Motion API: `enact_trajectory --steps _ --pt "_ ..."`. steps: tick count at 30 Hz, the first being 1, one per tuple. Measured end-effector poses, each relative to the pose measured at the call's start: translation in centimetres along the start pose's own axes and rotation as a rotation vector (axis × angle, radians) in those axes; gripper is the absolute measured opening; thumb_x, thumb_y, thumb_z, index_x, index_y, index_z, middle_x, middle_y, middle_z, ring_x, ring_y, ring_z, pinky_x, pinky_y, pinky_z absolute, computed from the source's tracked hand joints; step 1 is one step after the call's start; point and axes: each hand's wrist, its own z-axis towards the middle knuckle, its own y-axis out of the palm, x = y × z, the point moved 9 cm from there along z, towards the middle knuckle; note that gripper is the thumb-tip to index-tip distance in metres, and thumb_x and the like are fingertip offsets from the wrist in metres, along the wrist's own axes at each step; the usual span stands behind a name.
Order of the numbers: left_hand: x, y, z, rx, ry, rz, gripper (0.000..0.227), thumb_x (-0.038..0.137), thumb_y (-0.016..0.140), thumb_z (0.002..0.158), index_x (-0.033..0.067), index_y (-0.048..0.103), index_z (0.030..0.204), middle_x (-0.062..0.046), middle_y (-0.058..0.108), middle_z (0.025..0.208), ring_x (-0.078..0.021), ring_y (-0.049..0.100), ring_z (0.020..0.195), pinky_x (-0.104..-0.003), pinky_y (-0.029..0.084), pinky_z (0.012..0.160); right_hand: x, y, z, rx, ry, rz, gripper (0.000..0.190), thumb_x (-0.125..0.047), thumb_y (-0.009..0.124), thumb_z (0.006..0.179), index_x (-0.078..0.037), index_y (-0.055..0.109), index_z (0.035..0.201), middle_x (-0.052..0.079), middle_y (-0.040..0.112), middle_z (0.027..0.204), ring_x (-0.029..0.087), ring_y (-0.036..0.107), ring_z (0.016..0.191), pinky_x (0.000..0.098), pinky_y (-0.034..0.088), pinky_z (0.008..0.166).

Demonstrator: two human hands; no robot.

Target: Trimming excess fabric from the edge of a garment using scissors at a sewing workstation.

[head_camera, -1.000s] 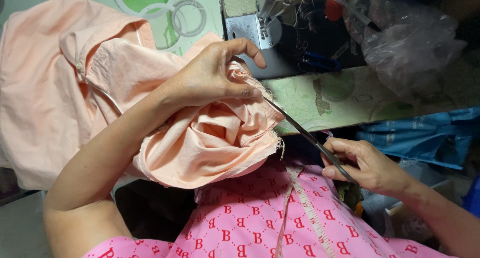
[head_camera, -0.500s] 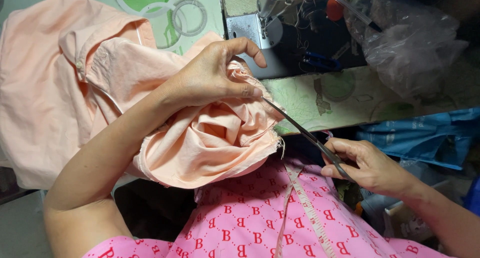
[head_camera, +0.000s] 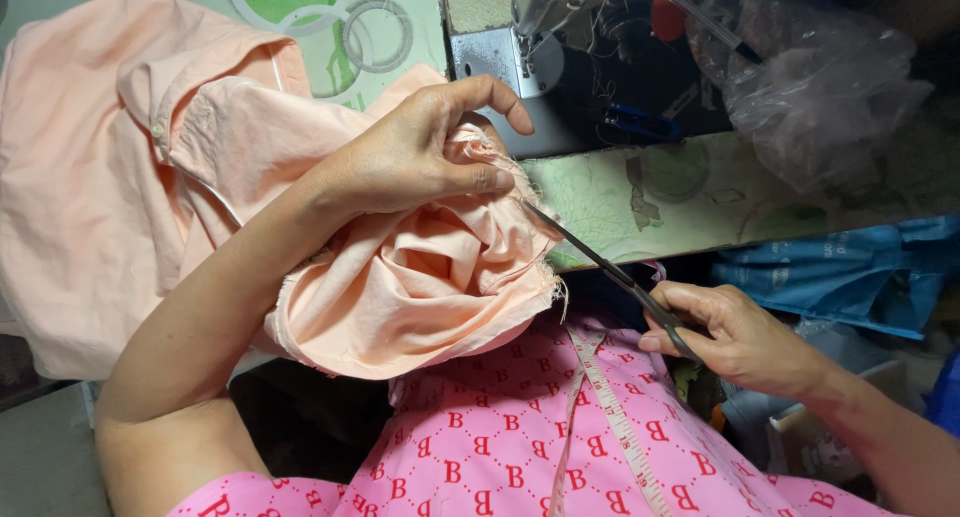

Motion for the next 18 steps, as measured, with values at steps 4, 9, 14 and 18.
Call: enact_trajectory --steps 4,9,14,18 --pt "0.5 -0.2 -0.1 -0.008 -0.001 0.033 0.029 -0.002 0.069 0.095 0.0111 0.054 0.115 0.008 0.042 0.066 0.0004 0.039 0.059 -0.015 0.034 0.054 0.7 0.2 0.0 0.008 -0.024 0.072 0.024 -0.020 0.084 0.088 -0.009 0.067 0.075 0.000 0.054 0.072 0.012 0.044 0.062 0.0280 0.034 0.057" --pt "0.9 -0.4 -0.3 0.034 -0.017 0.029 0.034 -0.004 0.073 0.090 0.0098 0.054 0.116 0.006 0.049 0.064 -0.0005 0.046 0.058 -0.015 0.040 0.055 1.0 0.9 0.1 -0.072 -0.036 0.161 0.022 -0.024 0.082 0.087 -0.007 0.068 0.080 0.001 0.056 0.078 0.012 0.049 0.067 0.0268 0.039 0.060" --pt "0.6 -0.8 -0.3 0.053 -0.011 0.016 0.035 -0.004 0.073 0.088 0.0092 0.056 0.116 0.000 0.062 0.071 -0.0023 0.058 0.063 -0.015 0.047 0.058 -1.0 1.0 -0.2 -0.063 -0.120 0.127 0.022 -0.025 0.079 0.084 -0.008 0.065 0.080 0.000 0.056 0.075 0.012 0.048 0.065 0.0271 0.039 0.058" --pt "0.6 -1.0 -0.3 0.082 -0.020 0.056 0.035 -0.003 0.071 0.086 0.0098 0.057 0.116 -0.001 0.066 0.075 -0.0027 0.060 0.066 -0.015 0.047 0.060 -1.0 1.0 -0.6 -0.007 -0.161 0.043 0.023 -0.026 0.081 0.082 -0.011 0.064 0.080 -0.002 0.056 0.073 0.011 0.046 0.063 0.0271 0.038 0.057"
